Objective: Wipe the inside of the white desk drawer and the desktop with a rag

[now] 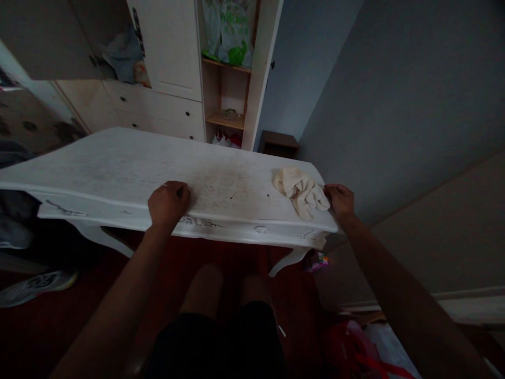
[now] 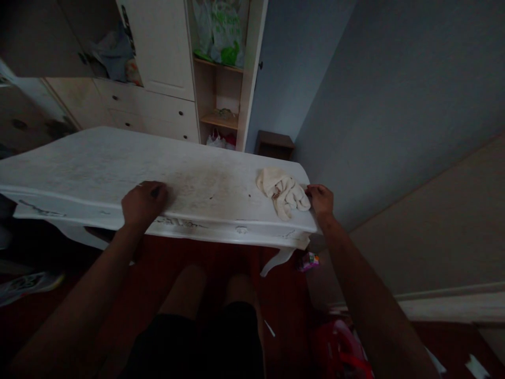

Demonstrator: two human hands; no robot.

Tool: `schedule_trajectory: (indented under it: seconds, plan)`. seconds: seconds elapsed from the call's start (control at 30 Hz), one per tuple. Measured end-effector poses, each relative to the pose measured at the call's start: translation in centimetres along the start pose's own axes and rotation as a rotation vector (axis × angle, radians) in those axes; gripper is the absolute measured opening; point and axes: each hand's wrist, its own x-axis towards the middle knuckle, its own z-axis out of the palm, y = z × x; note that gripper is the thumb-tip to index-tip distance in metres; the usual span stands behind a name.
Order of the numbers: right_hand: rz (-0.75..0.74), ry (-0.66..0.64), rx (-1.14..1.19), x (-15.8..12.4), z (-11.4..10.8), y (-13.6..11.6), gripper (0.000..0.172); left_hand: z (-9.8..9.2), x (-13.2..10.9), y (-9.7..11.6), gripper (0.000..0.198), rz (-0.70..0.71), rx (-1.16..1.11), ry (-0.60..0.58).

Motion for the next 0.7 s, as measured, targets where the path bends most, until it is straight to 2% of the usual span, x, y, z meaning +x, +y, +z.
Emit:
schedule_trajectory:
  seconds: [0.1, 0.2, 0.27, 0.33, 0.4, 0.5, 0.6, 0.7]
  plan:
    - [-0.020, -0.015, -0.026, 0.0, -0.1, 0.0, 0.015, 0.0, -1.8, 0.1, 0.026, 0.053, -0.128, 0.030]
    - [-0.021, -0.011, -0.072, 0.0, 0.0, 0.1, 0.017, 0.2, -5.4, 1.0, 0.021, 0.004, -0.376, 0.154]
    - [-0.007, -0.011, -0.084, -0.1, 0.0, 0.1, 0.018, 0.6, -8.4, 2.2, 0.019, -0.126, -0.622, 0.291]
    - [-0.016, -0.026, -0.091, -0.1, 0.0, 0.1, 0.020, 1.5, -11.3, 3.9, 0.015, -0.339, -0.884, 0.325]
    - [-0.045, -0.041, -0.112, -0.2, 0.0, 0.0, 0.021, 2.8, -13.6, 5.8, 0.014, -0.522, -1.109, 0.174]
    - [-0.073, -0.045, -0.166, -0.2, -0.2, 0.1, 0.022, 5.0, -15.5, 8.6, 0.017, -0.568, -1.255, -0.168]
    - [-0.107, -0.047, -0.215, -0.1, -0.3, 0.2, 0.024, 7.0, -15.5, 10.7, 0.016, -0.678, -1.321, -0.487]
    - [-0.115, -0.055, -0.220, -0.2, -0.3, 0.2, 0.024, 8.1, -14.5, 11.8, 0.020, -0.958, -1.390, -0.749]
